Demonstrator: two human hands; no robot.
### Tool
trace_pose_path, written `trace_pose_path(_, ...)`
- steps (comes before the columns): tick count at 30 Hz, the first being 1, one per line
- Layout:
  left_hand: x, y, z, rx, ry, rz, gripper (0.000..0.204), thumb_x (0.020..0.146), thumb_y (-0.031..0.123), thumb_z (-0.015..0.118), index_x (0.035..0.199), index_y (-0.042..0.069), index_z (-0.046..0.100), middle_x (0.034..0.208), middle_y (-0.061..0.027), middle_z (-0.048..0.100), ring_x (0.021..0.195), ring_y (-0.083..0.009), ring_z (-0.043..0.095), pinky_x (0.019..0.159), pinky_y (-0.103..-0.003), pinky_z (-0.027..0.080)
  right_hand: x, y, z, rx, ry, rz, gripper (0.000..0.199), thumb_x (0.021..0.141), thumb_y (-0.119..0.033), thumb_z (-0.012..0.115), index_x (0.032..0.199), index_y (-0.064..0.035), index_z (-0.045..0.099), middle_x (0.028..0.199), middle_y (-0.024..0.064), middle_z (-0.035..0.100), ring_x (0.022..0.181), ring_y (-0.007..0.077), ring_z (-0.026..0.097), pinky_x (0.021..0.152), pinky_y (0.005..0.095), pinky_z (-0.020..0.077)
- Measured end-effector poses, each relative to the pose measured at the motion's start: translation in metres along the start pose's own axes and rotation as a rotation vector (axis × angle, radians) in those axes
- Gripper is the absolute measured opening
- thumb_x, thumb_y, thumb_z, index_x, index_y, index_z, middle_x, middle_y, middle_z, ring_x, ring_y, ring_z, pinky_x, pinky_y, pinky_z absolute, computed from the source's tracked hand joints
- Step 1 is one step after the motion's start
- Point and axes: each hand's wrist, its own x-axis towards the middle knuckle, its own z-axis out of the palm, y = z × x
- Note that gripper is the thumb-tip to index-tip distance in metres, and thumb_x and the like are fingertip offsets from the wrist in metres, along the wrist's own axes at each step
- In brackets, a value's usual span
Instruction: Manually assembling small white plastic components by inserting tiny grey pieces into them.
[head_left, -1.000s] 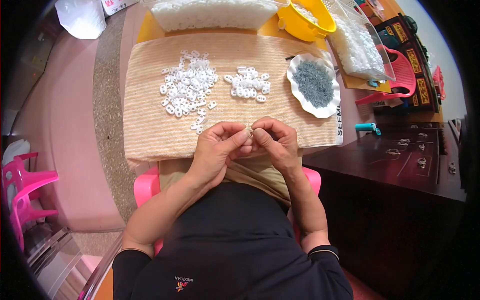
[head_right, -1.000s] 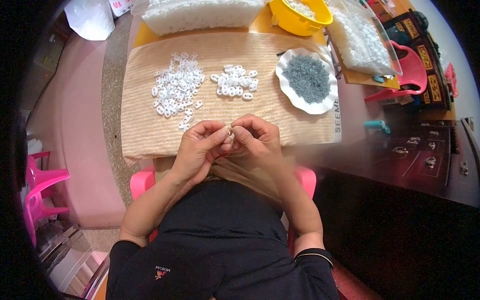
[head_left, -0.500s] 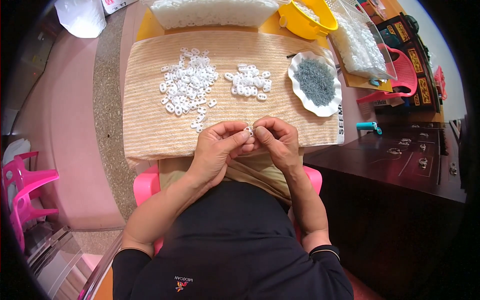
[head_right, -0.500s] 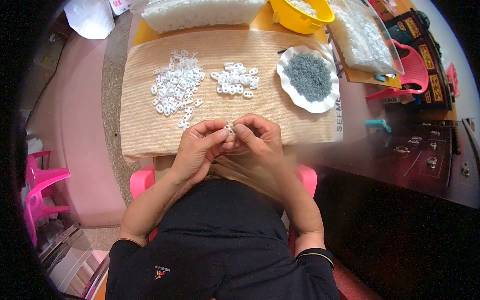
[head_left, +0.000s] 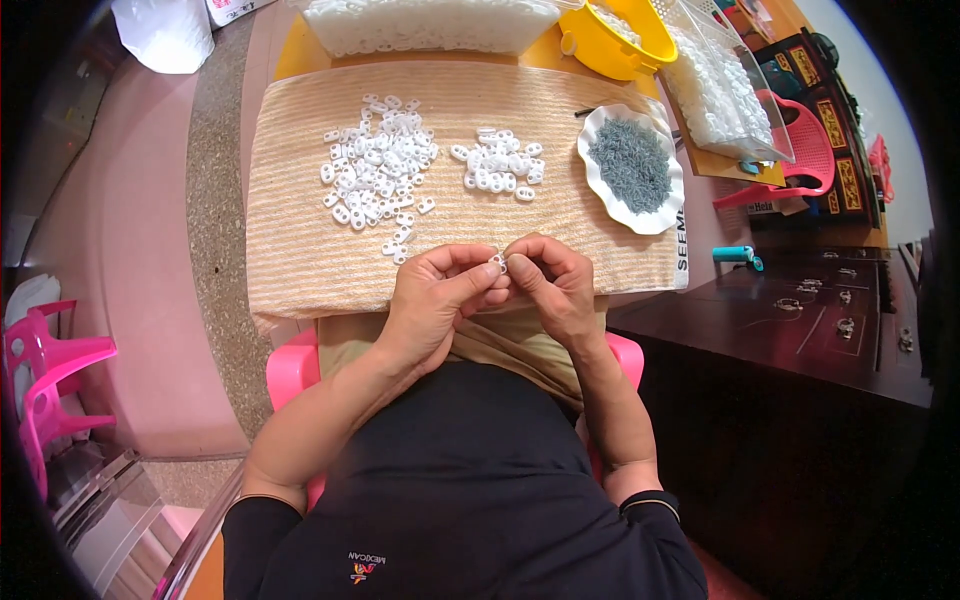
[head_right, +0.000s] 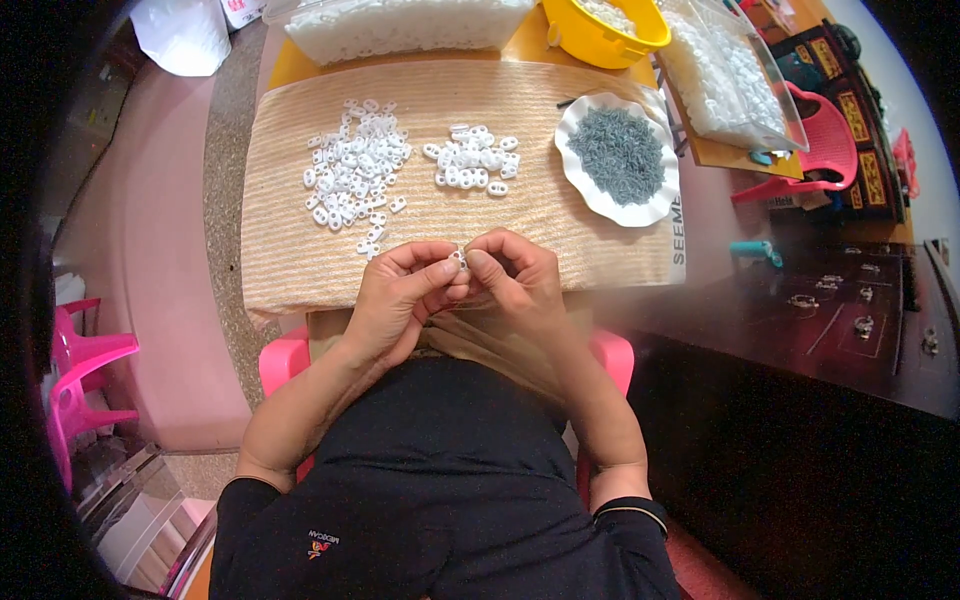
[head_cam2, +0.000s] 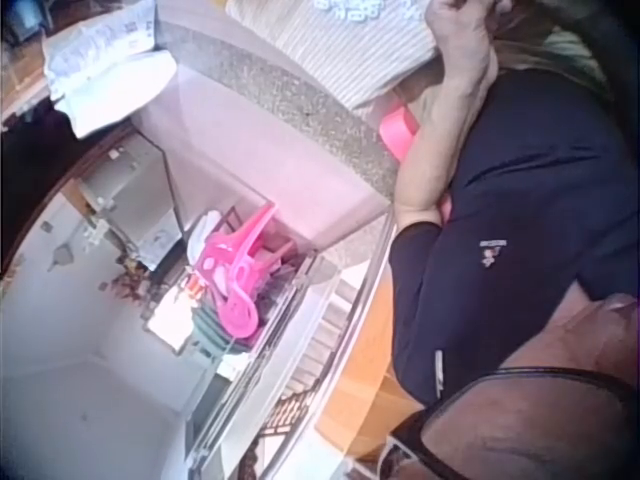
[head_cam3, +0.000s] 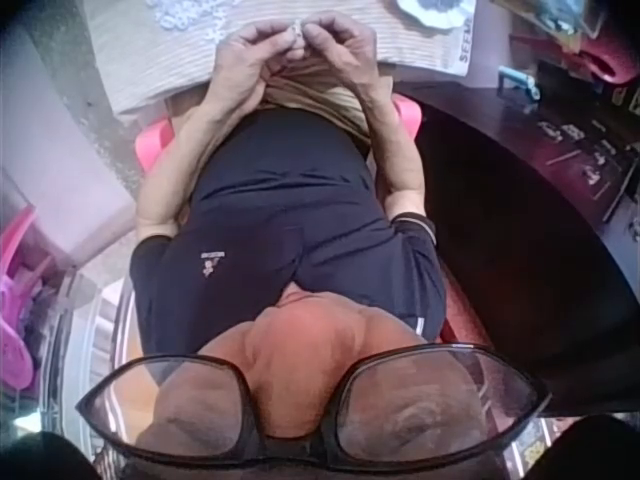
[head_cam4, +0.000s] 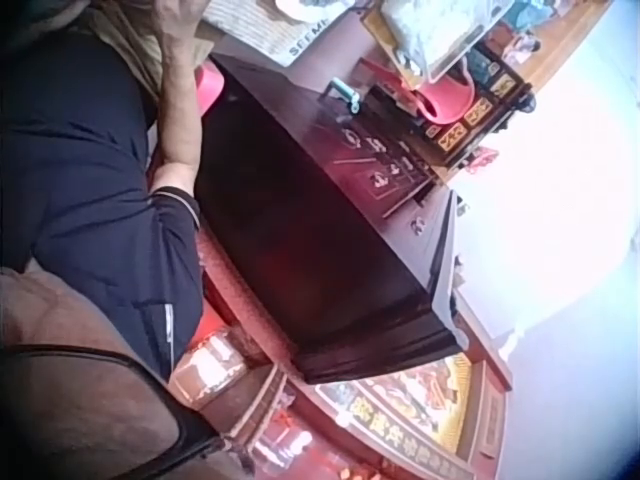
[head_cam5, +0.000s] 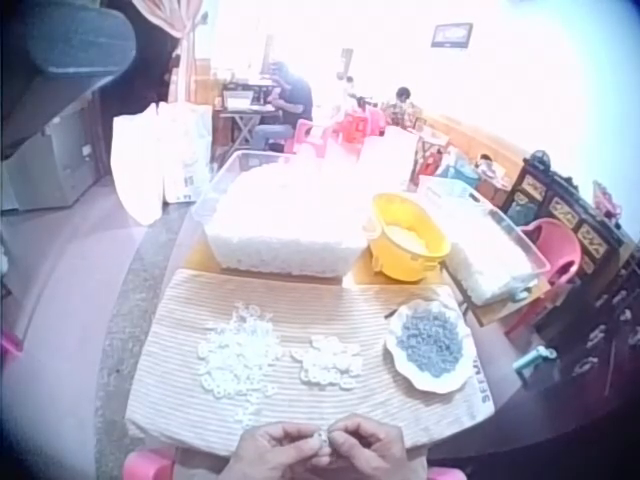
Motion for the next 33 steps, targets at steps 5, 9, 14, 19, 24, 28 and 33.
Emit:
trace_pose_path(5,-0.001,0.000,0.001,0.028,0.012,0.012,0.018,0.088,0.003,0.064,0.105,-0.002,0.061,0.090,-0.0096,0.067,0.077,-0.0144,0.066,0.072,-0.026,0.057,-0.002,-0.005,0.004,-0.025,0.006,-0.004,0.012,0.095,-0.011,0.059,0.093,0.0011,0.062,0.083,-0.0011,0.061,0.076,0.0033,0.054,0.067,0.0179,0.0446)
trace_pose_path(9,-0.002,-0.003,0.001,0.061,0.041,0.052,0.019,0.088,0.005,0.065,0.104,-0.004,0.063,0.087,-0.0091,0.067,0.075,-0.0124,0.066,0.071,-0.023,0.056,-0.003,-0.012,0.010,-0.061,0.030,0.029,0.014,0.095,-0.013,0.059,0.092,0.0012,0.062,0.082,-0.0013,0.062,0.075,0.0033,0.054,0.067,0.0183,0.0448)
trace_pose_path(14,-0.004,-0.003,0.003,0.093,0.068,0.074,0.018,0.088,0.005,0.065,0.103,-0.005,0.063,0.087,-0.0091,0.068,0.075,-0.0124,0.066,0.072,-0.024,0.056,-0.003,-0.010,0.011,-0.102,0.043,0.039,0.015,0.094,-0.013,0.060,0.091,0.0017,0.063,0.079,-0.0012,0.062,0.073,0.0034,0.054,0.066,0.0186,0.0451)
trace_pose_path(19,-0.004,-0.006,0.001,0.128,0.053,0.111,0.017,0.088,0.003,0.065,0.103,-0.002,0.063,0.089,-0.0093,0.068,0.074,-0.0134,0.066,0.069,-0.025,0.057,-0.003,-0.002,0.005,-0.121,0.024,0.017,0.016,0.094,-0.012,0.060,0.090,0.0024,0.063,0.079,0.0004,0.064,0.073,0.0046,0.056,0.065,0.0191,0.0458)
trace_pose_path(24,-0.004,-0.004,0.003,0.190,0.056,0.143,0.016,0.088,0.005,0.066,0.102,-0.003,0.063,0.086,-0.0081,0.068,0.074,-0.0122,0.066,0.069,-0.024,0.056,0.001,-0.004,0.003,-0.095,-0.015,0.008,0.013,0.094,-0.009,0.058,0.092,0.0034,0.063,0.079,0.0025,0.065,0.072,0.0061,0.059,0.066,0.0208,0.0493)
trace_pose_path(28,-0.001,-0.002,0.003,0.183,0.041,0.116,0.016,0.088,0.005,0.065,0.103,-0.002,0.063,0.087,-0.0077,0.068,0.075,-0.0118,0.066,0.069,-0.024,0.056,0.003,-0.002,0.002,-0.088,-0.012,0.008,0.013,0.094,-0.008,0.058,0.093,0.0042,0.063,0.079,0.0031,0.065,0.072,0.0070,0.061,0.066,0.0212,0.0514)
trace_pose_path(33,-0.002,-0.001,0.001,0.131,0.027,0.079,0.018,0.089,0.006,0.064,0.105,-0.001,0.061,0.088,-0.0088,0.067,0.077,-0.0132,0.066,0.070,-0.025,0.056,0.003,-0.007,-0.003,-0.068,-0.003,0.051,0.015,0.093,-0.009,0.060,0.098,0.0042,0.064,0.080,0.0029,0.065,0.071,0.0069,0.060,0.065,0.0204,0.0504)
